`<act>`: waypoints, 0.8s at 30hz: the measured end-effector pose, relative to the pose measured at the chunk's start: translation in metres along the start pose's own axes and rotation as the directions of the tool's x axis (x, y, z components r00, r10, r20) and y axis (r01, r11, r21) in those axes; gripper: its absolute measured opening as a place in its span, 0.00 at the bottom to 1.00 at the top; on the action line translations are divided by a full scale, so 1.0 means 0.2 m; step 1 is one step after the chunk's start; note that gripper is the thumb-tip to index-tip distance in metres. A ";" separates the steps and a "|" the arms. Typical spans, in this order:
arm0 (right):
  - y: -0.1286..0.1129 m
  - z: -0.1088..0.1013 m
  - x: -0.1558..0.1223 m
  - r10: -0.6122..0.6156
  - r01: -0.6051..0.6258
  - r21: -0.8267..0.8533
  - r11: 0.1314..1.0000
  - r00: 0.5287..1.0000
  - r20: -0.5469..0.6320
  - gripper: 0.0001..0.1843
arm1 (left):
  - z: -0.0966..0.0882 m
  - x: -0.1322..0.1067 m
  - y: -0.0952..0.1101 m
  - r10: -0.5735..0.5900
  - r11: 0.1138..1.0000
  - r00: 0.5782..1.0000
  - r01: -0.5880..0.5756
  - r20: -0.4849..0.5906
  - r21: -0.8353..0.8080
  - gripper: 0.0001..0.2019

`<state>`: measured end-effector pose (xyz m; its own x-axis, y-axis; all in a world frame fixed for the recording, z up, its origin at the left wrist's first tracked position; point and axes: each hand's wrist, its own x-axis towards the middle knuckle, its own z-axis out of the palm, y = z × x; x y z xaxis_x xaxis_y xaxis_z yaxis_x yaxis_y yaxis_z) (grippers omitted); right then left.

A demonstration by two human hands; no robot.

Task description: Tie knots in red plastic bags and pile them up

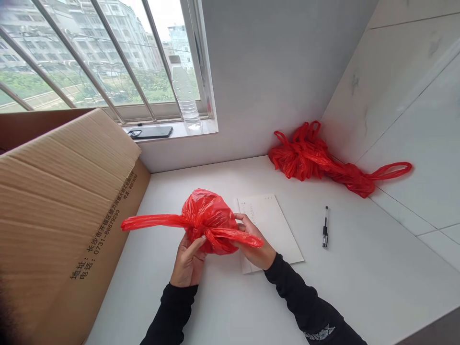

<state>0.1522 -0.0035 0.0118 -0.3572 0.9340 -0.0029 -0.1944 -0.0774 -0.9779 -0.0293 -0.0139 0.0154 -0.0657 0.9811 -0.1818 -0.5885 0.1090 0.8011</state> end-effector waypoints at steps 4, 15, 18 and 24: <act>-0.01 0.00 0.02 -0.006 0.014 0.180 0.984 0.999 -0.043 0.23 | -0.03 0.00 0.03 0.003 0.999 0.999 -0.005 -0.036 -0.051 0.19; -0.01 0.04 0.02 -0.064 0.078 0.101 0.992 0.989 -0.134 0.19 | 0.02 -0.04 0.08 -0.030 0.965 0.990 -0.008 0.139 0.261 0.22; -0.01 0.04 0.02 -0.114 0.116 0.002 0.993 0.980 -0.163 0.21 | 0.06 -0.07 0.11 0.010 0.904 0.990 -0.069 0.140 0.421 0.21; -0.07 0.06 -0.02 -0.334 0.197 -0.392 0.899 0.886 -0.321 0.28 | 0.11 -0.12 0.14 -0.046 0.666 0.945 -0.213 0.325 0.715 0.22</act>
<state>0.1460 -0.0101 0.0282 0.0419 0.9656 0.2568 0.1127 0.2508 -0.9615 -0.0260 -0.0311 0.0553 0.2272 0.9736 -0.0234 0.1984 -0.0227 0.9799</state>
